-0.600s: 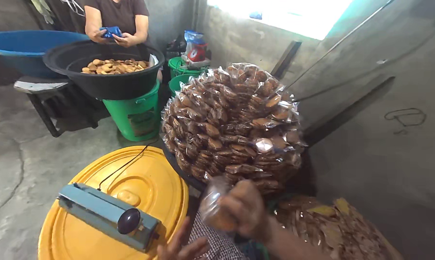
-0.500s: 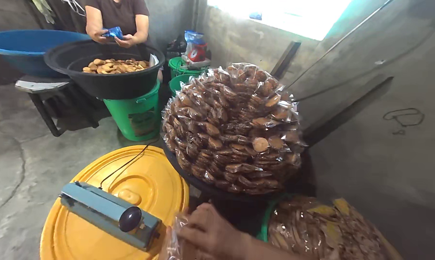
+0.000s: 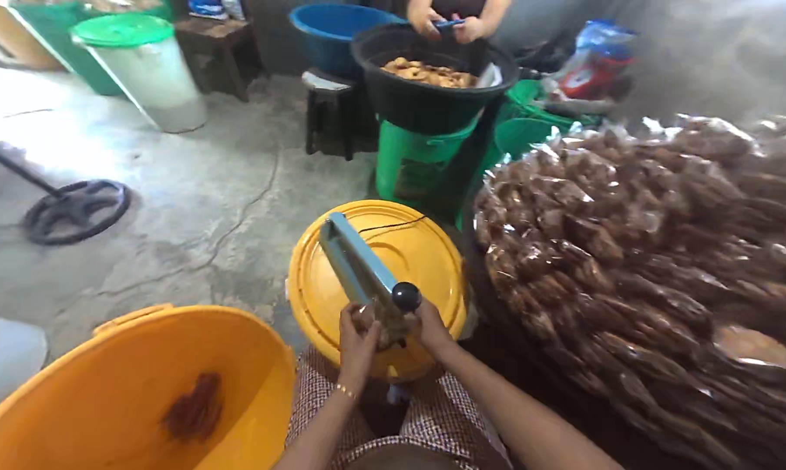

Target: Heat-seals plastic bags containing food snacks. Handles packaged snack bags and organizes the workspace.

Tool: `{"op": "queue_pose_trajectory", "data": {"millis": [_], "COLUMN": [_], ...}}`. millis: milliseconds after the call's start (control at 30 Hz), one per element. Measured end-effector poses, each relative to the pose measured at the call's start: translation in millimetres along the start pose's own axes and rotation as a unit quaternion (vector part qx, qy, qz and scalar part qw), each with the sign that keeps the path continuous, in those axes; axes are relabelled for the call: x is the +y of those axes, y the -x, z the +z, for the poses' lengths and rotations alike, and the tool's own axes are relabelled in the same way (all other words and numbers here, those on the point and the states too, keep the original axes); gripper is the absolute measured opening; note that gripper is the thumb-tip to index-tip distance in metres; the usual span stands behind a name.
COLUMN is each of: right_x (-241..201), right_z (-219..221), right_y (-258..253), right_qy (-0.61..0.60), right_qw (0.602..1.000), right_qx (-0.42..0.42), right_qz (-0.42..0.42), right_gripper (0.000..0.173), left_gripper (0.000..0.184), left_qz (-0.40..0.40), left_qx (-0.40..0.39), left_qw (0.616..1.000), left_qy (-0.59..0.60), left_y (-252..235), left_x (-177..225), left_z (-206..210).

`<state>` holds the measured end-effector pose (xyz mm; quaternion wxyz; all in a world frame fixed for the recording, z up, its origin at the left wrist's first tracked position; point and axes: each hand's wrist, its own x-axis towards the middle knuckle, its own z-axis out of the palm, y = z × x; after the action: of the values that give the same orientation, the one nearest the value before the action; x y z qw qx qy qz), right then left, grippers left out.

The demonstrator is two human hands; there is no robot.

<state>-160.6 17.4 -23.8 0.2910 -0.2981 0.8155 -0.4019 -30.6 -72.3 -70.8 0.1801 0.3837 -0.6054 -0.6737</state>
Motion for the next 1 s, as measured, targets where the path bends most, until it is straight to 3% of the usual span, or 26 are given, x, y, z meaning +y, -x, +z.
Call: {"op": "queue_pose_trajectory", "data": {"millis": [100,200,267,367,500,633,767,833,900,933,1000], "right_x": [-32,-63,-67,-59,-24,-16,-13,-12,-13,-14,-14], "right_z": [-27,-40,-27,-1,14,13,8,6,4,3,2], "right_y": [-39,-43,-36,-25,-15,-15,-14,-14,-13,-13,-14], "right_qy": [0.007,0.116,0.219,0.270,0.229,0.182,0.149,0.135,0.131,0.131,0.133], "right_qw": [0.999,0.970,0.944,0.947,0.968,0.975,0.980,0.981,0.982,0.982,0.982], "right_qx": [-0.027,-0.202,-0.243,-0.172,-0.030,-0.022,-0.003,0.007,-0.001,-0.007,-0.013], "right_qz": [-0.016,-0.069,-0.037,0.020,-0.099,-0.122,-0.132,-0.140,-0.136,-0.133,-0.135], "right_gripper": [0.045,0.055,0.069,0.076,0.061,0.058,0.057,0.056,0.056,0.056,0.055], "left_gripper": [0.070,0.071,0.070,0.066,0.068,0.058,0.053,0.040,0.055,0.058,0.036], "left_qz": [0.013,0.027,0.030,0.043,0.013,-0.076,-0.004,0.035,0.001,-0.025,-0.035], "left_qx": [0.021,0.023,0.010,-0.022,0.008,0.073,0.097,0.048,-0.039,-0.084,-0.107], "left_qw": [0.999,0.999,0.999,0.998,0.999,0.989,0.992,0.987,0.971,0.970,0.988], "left_qy": [-0.020,-0.014,-0.024,-0.029,0.041,0.108,0.082,0.151,0.236,0.226,0.106], "left_y": [-35,-56,-63,-65,-65,-71,-64,-67,-72,-74,-78], "left_x": [4,14,20,23,12,2,5,0,2,7,14], "left_z": [-10,-17,-21,-28,-30,-27,-19,-22,-24,-23,-17]}}
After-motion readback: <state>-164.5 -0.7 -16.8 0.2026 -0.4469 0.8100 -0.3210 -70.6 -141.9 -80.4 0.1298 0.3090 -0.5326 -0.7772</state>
